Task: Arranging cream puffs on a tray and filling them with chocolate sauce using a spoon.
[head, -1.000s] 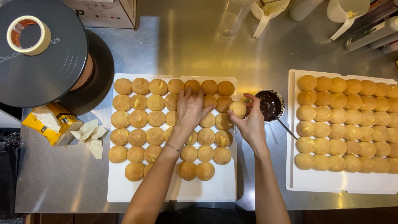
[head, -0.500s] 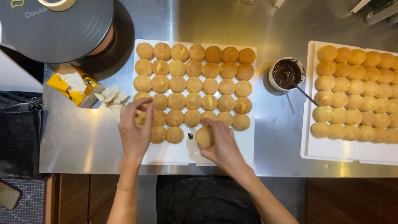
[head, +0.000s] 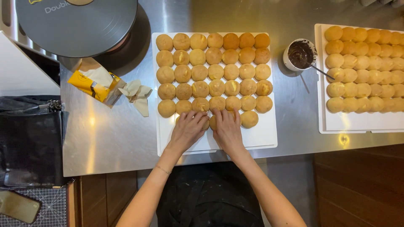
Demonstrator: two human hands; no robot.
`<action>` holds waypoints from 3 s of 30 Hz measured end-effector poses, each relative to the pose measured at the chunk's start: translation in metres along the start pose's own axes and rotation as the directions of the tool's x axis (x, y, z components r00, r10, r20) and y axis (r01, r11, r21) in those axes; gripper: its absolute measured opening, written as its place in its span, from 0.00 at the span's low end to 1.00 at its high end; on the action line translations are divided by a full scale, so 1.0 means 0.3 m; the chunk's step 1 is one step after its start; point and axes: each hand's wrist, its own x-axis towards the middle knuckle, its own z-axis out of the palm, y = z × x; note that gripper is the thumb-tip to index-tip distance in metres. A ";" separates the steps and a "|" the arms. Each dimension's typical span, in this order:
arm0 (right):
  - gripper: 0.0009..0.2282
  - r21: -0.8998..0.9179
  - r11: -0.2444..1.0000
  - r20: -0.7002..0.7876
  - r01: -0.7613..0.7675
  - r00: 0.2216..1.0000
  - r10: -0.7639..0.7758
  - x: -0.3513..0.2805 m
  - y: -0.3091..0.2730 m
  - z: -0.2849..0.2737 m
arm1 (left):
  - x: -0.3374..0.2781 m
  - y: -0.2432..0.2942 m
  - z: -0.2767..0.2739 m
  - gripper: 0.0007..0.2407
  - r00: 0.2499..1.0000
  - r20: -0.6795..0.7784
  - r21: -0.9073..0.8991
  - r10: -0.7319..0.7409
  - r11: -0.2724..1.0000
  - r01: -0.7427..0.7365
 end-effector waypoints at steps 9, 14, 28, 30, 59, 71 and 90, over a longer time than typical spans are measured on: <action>0.28 0.080 0.997 -0.196 0.002 0.980 0.014 -0.089 0.042 -0.095 | 0.026 0.062 -0.007 0.25 0.998 -0.053 -0.017 -0.033 0.999 0.033; 0.27 0.067 0.995 -0.231 -0.075 0.969 0.089 -0.104 0.125 -0.168 | 0.057 0.102 0.033 0.28 0.997 -0.026 0.028 -0.072 0.997 0.073; 0.32 0.160 0.987 -0.208 -0.025 0.976 0.059 -0.068 0.201 -0.078 | 0.074 0.152 0.122 0.31 0.974 -0.080 0.195 -0.211 0.955 0.223; 0.32 0.194 0.981 -0.244 -0.022 0.967 0.070 -0.074 0.201 -0.083 | 0.072 0.159 0.128 0.31 0.970 -0.079 0.207 -0.231 0.948 0.243; 0.33 0.648 0.718 -0.383 -0.256 0.705 0.597 -0.272 0.147 -0.282 | 0.049 0.049 -0.083 0.16 0.964 -0.221 0.006 0.150 0.988 -0.153; 0.32 0.816 0.556 -0.370 -0.157 0.596 0.712 -0.267 0.006 -0.248 | -0.232 -0.547 -0.111 0.22 0.886 -0.280 -0.331 -0.369 0.904 0.272; 0.38 0.690 0.705 -0.268 -0.162 0.848 0.458 -0.095 0.038 -0.543 | 0.051 0.213 -0.404 0.26 0.800 -0.416 -0.162 -0.432 0.901 0.402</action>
